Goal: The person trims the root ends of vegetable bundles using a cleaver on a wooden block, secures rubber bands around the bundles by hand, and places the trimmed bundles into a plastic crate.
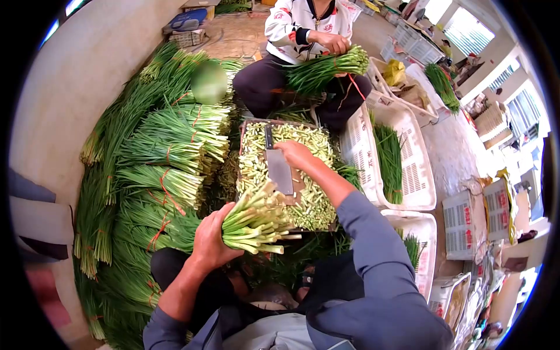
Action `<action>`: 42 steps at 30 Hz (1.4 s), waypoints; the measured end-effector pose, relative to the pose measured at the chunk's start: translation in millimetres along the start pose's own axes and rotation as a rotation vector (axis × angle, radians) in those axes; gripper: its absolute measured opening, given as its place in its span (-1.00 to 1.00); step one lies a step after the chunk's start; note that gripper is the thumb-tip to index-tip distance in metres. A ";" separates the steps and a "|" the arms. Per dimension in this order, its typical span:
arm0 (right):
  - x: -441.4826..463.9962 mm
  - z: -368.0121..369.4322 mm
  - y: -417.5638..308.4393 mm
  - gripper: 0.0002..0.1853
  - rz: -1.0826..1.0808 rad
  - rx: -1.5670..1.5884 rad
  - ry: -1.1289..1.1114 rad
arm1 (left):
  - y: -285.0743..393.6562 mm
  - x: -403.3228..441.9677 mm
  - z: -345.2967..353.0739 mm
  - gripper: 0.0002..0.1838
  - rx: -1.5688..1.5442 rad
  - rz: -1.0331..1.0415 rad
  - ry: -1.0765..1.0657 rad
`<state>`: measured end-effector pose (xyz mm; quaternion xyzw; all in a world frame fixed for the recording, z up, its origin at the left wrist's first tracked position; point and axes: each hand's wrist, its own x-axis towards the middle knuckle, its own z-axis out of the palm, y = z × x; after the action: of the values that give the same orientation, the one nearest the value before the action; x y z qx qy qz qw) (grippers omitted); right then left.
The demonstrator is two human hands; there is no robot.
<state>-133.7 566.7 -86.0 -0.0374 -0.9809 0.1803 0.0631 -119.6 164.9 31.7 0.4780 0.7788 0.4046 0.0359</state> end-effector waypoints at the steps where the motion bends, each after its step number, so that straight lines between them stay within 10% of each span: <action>1: 14.4 -4.1 -5.5 -0.67 -0.009 -0.053 -0.026 | -1.0 4.2 -0.7 0.02 -0.064 -0.046 0.042; 2: 30.0 -6.1 -14.0 -0.68 -0.012 -0.111 -0.049 | -0.8 8.3 -2.6 -0.02 -0.068 -0.084 0.063; 3: 52.9 -4.8 -26.7 -0.73 0.435 0.268 -0.062 | 1.1 13.5 -5.0 -0.04 -0.066 -0.096 0.089; 5: 64.3 48.7 10.8 -0.75 -0.007 -0.259 -0.060 | -6.0 19.3 -1.1 -0.08 -0.063 -0.112 0.144; 14: -24.1 -39.6 53.4 -0.87 -0.092 -0.486 -0.090 | -26.2 50.0 -0.7 -0.13 -0.143 -0.223 0.162; 17: -99.7 -85.5 73.5 -0.87 -0.065 -0.298 -0.117 | 1.2 74.5 -28.2 -0.09 -0.030 -0.099 0.169; 24: -227.9 -145.0 6.4 -0.60 0.842 0.660 0.095 | 61.5 132.0 -43.1 -0.04 0.417 0.022 -0.039; 29: -255.2 -136.2 -79.5 -0.79 0.788 0.952 0.369 | 19.8 156.0 52.6 -0.25 0.705 -0.187 -0.488; 32: -263.9 -115.9 -110.7 -0.71 0.726 0.937 0.435 | -68.0 133.4 135.5 0.13 0.878 -0.147 -0.541; 37: -273.1 -84.6 -129.0 -0.76 0.622 0.872 0.531 | -20.7 142.9 123.9 0.50 0.736 -0.165 -0.521; 42: -266.8 -68.5 -127.6 -0.83 0.551 0.499 0.483 | -22.0 157.1 160.8 0.37 0.593 -0.129 -0.508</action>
<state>133.2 446.0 -6.2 -0.3220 -0.8181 0.4075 0.2470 -149.1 377.5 -38.7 0.5028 0.8565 0.0278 0.1132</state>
